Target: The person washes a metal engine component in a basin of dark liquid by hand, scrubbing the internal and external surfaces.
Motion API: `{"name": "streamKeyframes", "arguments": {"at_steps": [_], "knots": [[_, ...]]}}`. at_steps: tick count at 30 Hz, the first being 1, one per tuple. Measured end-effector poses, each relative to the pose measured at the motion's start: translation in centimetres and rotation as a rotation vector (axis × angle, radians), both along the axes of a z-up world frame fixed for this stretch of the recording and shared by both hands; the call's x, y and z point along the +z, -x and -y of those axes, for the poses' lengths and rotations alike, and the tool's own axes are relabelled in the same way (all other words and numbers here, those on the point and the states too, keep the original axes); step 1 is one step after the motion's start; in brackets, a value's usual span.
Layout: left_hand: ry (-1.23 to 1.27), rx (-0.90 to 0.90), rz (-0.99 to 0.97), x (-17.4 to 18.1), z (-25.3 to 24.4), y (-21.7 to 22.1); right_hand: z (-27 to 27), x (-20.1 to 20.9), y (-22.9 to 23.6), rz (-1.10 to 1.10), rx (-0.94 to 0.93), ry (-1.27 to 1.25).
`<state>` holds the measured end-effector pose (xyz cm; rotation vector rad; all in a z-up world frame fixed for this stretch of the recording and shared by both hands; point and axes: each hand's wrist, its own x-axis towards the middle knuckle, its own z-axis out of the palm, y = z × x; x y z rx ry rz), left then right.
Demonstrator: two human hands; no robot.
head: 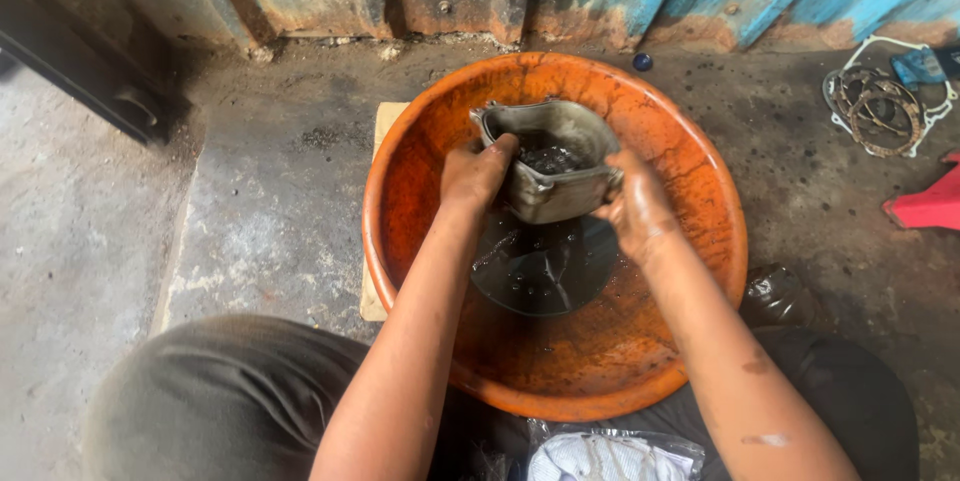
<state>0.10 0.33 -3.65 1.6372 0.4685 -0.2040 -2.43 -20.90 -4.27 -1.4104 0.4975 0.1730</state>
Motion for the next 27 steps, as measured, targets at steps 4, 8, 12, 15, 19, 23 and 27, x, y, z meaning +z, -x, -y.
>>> {"name": "streamKeyframes", "arguments": {"at_steps": [4, 8, 12, 15, 19, 23, 27], "knots": [[-0.331, 0.001, 0.227, 3.2, -1.3, 1.0, -2.3, -1.3, 2.3, 0.118, 0.084, -0.176], [-0.255, -0.006, 0.431, 3.4, -2.0, 0.3, -5.1, -0.5, 5.1, 0.307, 0.072, -0.206], [0.172, -0.178, 0.633, -0.3, -2.1, -1.9, -5.5, 2.6, 6.4, 0.746, 0.033, 0.274], [0.315, -0.263, 0.452, -2.5, -1.2, -1.7, -4.3, 5.6, 6.0, 0.664, 0.02, 0.518], [0.433, -0.284, -0.035, -1.6, 0.7, 0.4, -1.5, 8.0, 3.2, 0.297, 0.054, 0.404], [0.162, -0.148, 0.061, -0.4, 1.1, 0.8, -0.5, 6.8, 2.8, 0.18, 0.048, 0.289], [-0.064, -0.021, 0.419, 0.4, -0.1, 0.2, -0.2, 6.1, 3.5, 0.315, 0.16, -0.081]]}}
